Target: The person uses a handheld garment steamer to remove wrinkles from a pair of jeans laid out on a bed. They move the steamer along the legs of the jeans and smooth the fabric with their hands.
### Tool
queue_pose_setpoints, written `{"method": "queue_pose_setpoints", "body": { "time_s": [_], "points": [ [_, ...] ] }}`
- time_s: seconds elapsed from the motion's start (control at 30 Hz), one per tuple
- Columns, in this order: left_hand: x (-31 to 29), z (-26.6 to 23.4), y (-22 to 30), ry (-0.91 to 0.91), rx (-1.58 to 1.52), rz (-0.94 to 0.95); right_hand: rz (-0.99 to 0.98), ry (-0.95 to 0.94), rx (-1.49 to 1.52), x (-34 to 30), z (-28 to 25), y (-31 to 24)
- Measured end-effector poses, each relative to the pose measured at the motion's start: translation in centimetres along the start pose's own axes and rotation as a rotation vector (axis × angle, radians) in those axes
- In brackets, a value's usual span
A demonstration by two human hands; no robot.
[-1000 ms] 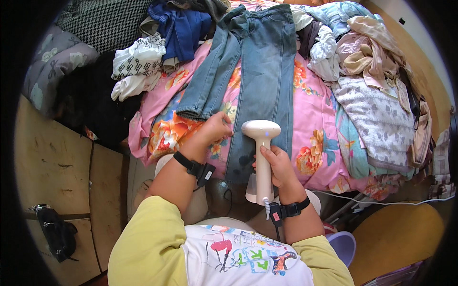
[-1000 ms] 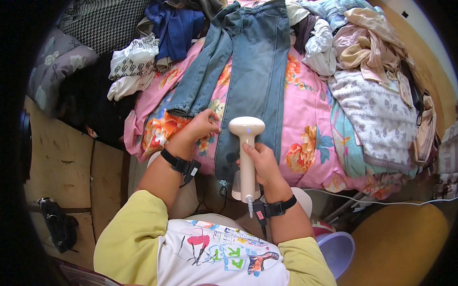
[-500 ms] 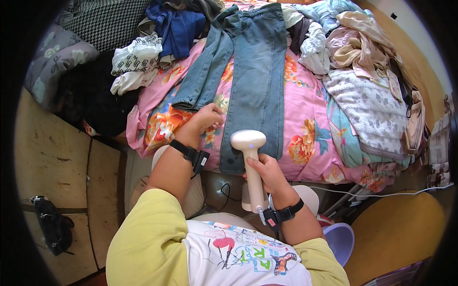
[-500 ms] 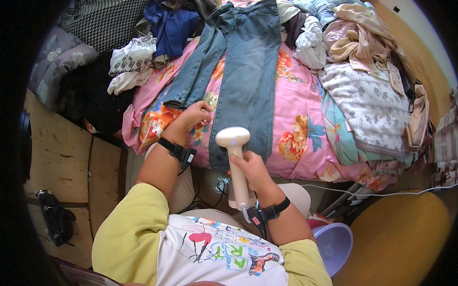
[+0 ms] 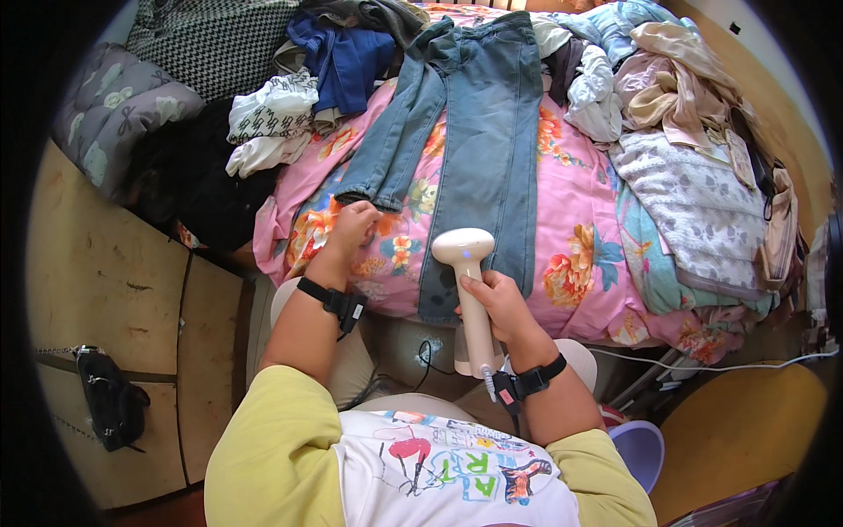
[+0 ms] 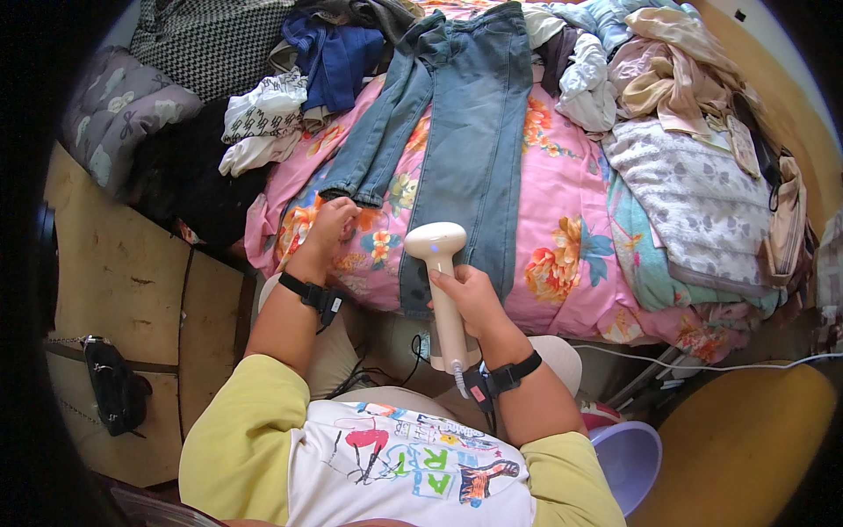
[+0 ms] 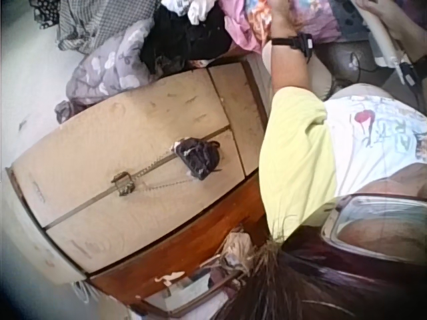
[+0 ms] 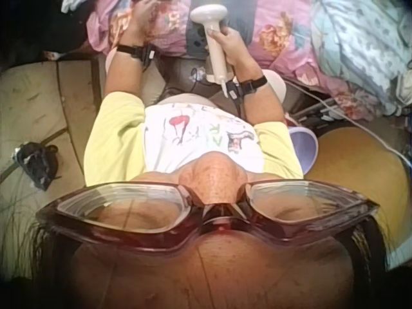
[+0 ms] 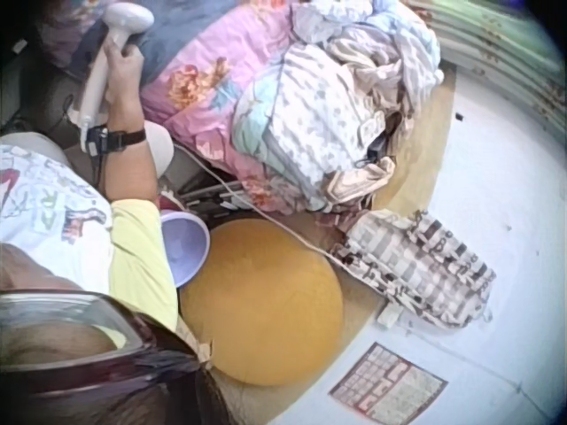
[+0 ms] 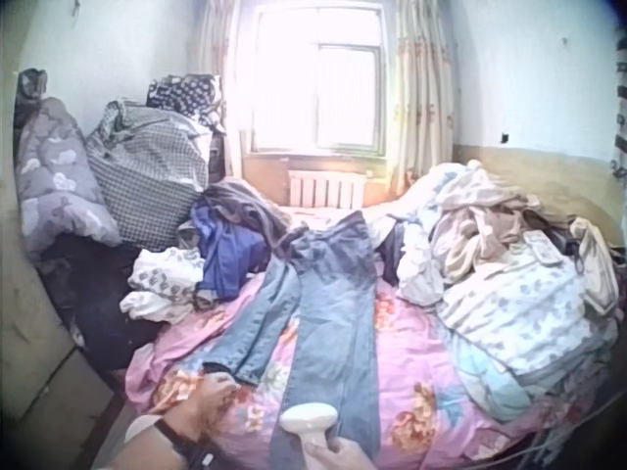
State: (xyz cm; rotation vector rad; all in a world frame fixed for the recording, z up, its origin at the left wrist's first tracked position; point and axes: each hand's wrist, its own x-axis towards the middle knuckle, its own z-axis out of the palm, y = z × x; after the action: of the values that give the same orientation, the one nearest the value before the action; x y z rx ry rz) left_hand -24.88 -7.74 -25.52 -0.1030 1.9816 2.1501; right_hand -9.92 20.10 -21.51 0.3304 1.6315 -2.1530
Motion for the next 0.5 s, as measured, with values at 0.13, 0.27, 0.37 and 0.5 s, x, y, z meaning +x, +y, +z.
{"method": "queue_pose_setpoints", "body": {
  "time_s": [0.13, 0.27, 0.37, 0.5],
  "points": [
    [-0.7, -2.1, -1.0, 0.058, -0.090, -0.038, 0.010, -0.004, 0.000, -1.4, -0.3, 1.0],
    [-0.6, -2.6, -1.6, 0.063, -0.169, -0.044, 0.035, 0.005, -0.026, -2.6, -0.3, 2.2],
    [0.3, -2.1, -2.2, 0.130, -0.168, -0.019, 0.020, 0.011, -0.020, -3.6, -0.3, 2.6],
    [0.9, -1.0, -2.6, 0.282, -0.024, 0.014, 0.002, 0.002, -0.018, -3.9, -0.1, 2.8]
  ]
}}
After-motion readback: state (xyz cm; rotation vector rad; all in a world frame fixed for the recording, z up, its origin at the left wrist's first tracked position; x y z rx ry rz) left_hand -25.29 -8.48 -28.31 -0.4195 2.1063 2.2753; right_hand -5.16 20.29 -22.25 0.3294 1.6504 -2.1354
